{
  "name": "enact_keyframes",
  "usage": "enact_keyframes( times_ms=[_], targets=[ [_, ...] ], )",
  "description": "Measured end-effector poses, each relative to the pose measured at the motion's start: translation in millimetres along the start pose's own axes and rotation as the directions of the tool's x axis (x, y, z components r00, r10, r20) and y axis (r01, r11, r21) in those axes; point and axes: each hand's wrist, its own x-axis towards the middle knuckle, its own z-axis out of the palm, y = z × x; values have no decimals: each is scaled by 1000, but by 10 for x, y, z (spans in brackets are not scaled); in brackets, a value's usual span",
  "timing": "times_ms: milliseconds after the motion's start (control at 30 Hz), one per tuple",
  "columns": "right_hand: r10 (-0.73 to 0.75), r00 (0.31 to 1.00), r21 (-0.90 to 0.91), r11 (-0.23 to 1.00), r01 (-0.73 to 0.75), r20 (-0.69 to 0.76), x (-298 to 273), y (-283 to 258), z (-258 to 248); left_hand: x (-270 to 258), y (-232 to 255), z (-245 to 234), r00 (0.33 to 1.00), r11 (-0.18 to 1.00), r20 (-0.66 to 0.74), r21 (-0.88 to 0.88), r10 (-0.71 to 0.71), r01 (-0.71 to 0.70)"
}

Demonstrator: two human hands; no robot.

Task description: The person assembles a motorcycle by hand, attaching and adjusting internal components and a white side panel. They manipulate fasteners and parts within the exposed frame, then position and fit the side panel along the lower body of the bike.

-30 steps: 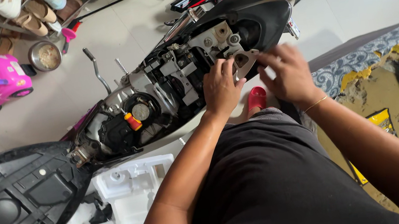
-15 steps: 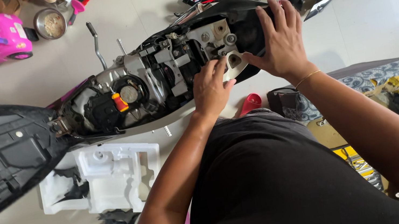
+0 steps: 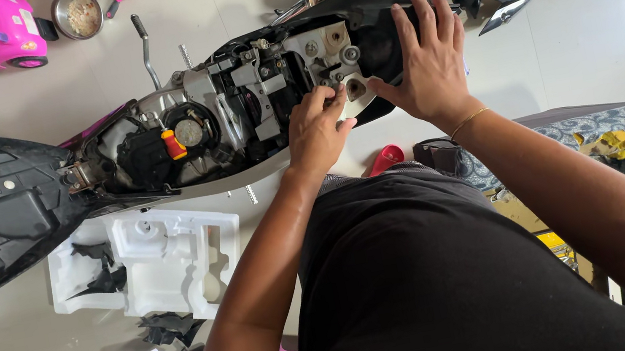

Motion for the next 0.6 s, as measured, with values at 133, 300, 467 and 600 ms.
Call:
enact_keyframes(
  times_ms=[133, 300, 467, 600],
  targets=[
    [-31, 999, -10, 999, 31, -7, -24, 43, 8, 12, -29, -28, 1000, 999, -1, -53, 11, -11],
    [-84, 996, 12, 996, 84, -7, -54, 140, -20, 39, -103, -84, 994, 992, -18, -54, 109, -110],
    [-45, 999, 16, 999, 46, -5, -57, 129, 21, 111, -183, -146, 974, 976, 54, -10, 218, -218],
    [-22, 1000, -1, 1000, 22, -7, -59, 83, 48, 164, -198, -167, 955, 955, 55, 41, 293, -295]
  ],
)
